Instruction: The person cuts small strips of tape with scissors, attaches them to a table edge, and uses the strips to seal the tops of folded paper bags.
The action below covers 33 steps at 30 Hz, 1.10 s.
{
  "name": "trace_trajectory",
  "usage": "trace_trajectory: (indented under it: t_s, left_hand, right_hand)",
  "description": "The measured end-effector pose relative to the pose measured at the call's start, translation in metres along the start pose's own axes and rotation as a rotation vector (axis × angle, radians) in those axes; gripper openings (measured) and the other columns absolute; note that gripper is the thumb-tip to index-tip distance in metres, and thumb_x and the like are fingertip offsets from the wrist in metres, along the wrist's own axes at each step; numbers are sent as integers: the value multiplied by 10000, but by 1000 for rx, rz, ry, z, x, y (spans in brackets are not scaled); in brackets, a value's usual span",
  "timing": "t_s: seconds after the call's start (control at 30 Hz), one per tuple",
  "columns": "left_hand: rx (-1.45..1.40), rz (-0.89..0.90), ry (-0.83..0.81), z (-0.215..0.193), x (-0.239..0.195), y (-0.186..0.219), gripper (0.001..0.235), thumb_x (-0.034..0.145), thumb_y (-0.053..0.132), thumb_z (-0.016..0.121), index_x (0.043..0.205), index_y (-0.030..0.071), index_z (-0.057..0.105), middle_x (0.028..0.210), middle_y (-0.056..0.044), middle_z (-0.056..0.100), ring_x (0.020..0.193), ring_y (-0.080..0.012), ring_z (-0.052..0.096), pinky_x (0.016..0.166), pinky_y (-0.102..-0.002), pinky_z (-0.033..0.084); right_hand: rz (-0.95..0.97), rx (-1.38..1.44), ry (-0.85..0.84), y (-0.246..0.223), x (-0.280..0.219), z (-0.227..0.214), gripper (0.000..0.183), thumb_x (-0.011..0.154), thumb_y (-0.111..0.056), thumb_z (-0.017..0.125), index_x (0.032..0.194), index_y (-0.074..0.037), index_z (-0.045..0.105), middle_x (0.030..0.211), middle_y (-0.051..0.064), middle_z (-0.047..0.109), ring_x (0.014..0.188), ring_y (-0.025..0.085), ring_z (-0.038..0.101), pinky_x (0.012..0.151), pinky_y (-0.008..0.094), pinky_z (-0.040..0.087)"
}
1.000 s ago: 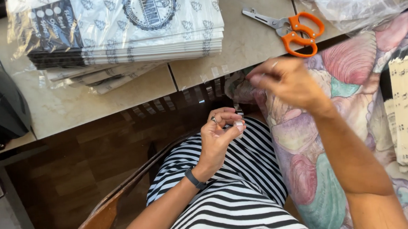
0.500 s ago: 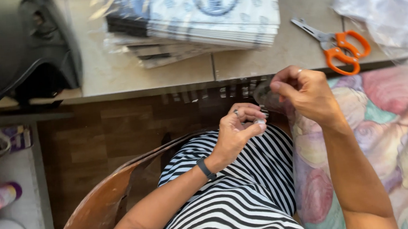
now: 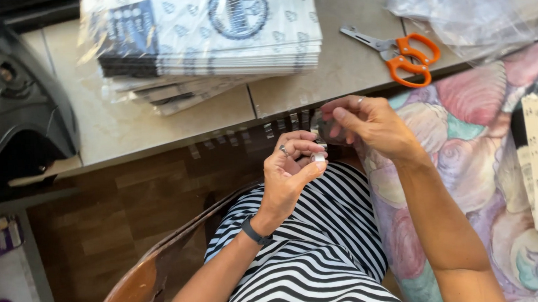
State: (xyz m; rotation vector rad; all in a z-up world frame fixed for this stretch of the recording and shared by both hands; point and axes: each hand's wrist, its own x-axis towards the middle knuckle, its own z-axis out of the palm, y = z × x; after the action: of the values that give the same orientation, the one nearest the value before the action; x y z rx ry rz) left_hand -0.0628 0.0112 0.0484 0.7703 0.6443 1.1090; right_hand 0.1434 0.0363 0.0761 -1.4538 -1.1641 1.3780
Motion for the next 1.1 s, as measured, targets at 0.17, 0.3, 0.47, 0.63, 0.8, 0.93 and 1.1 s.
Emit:
trace_trajectory:
  t_s: [0.17,0.3,0.47,0.63,0.8,0.93,1.1]
  left_hand:
    - [21,-21,-48,4,0,-3,270,822,26,837,1056,-61,734,1213,-160,588,972,-226,721,827,-343,646]
    - [54,-40,-75,5,-2,-6,254,829,21,828,1049,-63,734,1208,-152,589,972,-214,713,830,-339,645]
    - [116,-71,-128,6,-1,-21,259,812,-10,827,1049,-71,740,1211,-159,591,974,-221,715,828,-353,646]
    - [172,-116,-161,16,6,-27,289,809,-20,818,1085,-64,743,1201,-155,600,985,-235,723,831,-362,645]
    - [234,-146,-199,35,18,-29,348,841,-17,798,1173,-71,708,1181,-163,613,994,-273,745,815,-353,646]
    - [344,-98,-260,50,30,-39,414,823,-21,823,1222,-25,714,1058,-127,633,979,-241,732,828,-339,647]
    - [449,-35,-390,69,41,-38,725,779,-50,801,1443,88,546,1056,-134,704,977,-225,683,846,-351,619]
  right_hand:
    - [65,111,-38,12,-5,-3,310,1021,-203,631,1149,69,704,996,200,749,664,155,712,460,172,500]
    - [62,129,-32,11,-7,2,177,917,-146,762,954,27,758,640,138,688,440,82,529,372,163,370]
    - [46,157,78,13,-15,-9,84,891,-62,774,924,13,752,658,140,697,479,89,579,403,150,403]
    - [-16,17,185,14,-30,-33,37,949,-77,736,956,-42,745,624,63,686,549,37,568,514,148,431]
    - [-178,-183,293,-2,-61,-51,38,964,-93,752,941,-63,751,662,31,683,610,78,593,626,190,501]
    - [-249,-171,396,-15,-83,-57,45,966,-44,740,924,-30,741,688,76,680,626,99,627,637,217,528]
    - [-275,-134,502,4,-99,-78,67,1008,-32,706,944,-13,700,679,68,655,606,75,549,603,198,501]
